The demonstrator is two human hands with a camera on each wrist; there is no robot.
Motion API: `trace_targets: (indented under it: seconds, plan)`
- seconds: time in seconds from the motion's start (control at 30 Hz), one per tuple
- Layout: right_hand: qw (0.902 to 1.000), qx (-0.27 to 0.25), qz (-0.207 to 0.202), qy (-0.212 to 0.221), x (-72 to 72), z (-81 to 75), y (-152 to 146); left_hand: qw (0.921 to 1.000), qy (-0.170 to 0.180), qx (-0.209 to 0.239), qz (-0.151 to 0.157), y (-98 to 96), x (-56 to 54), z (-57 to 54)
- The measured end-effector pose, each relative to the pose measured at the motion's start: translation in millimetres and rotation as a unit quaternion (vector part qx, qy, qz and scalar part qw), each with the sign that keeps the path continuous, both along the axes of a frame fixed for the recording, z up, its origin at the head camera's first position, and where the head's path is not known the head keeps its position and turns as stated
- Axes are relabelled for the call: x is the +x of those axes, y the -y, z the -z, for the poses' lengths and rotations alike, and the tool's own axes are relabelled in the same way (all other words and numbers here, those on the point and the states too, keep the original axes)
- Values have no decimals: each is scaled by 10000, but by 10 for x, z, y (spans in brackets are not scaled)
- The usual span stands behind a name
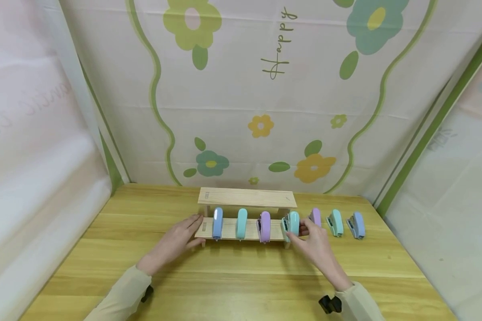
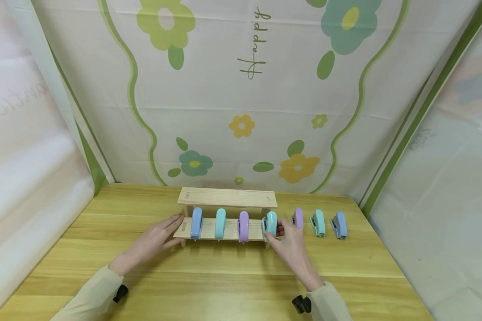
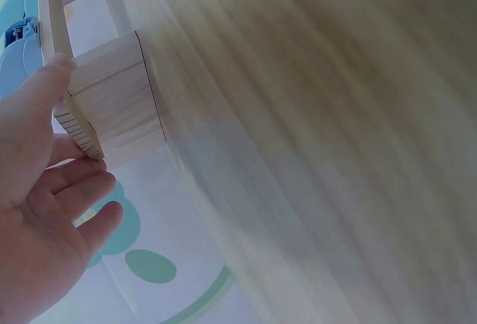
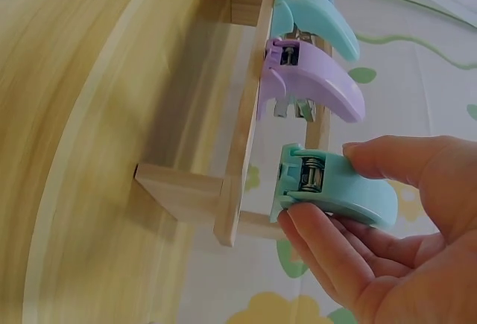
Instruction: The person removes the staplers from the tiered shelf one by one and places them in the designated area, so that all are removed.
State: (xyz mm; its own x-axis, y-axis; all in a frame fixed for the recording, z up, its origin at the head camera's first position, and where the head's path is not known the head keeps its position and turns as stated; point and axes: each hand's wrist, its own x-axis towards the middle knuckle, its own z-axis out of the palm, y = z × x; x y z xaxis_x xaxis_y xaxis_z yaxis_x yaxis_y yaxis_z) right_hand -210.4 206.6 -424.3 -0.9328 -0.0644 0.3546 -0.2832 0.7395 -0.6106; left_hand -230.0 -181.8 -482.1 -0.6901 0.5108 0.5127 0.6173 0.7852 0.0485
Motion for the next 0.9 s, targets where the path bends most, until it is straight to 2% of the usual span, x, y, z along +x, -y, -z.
trace_targets:
  seconds: [0.23,0.9]
  plan:
    - [9997,179,46,-131,43,-25,-93,10000,67,-60,-33,9,1,-10]
    - [9987,391,318,-82,185,-46,-364,9997,170,-113,-94,9,18,-12]
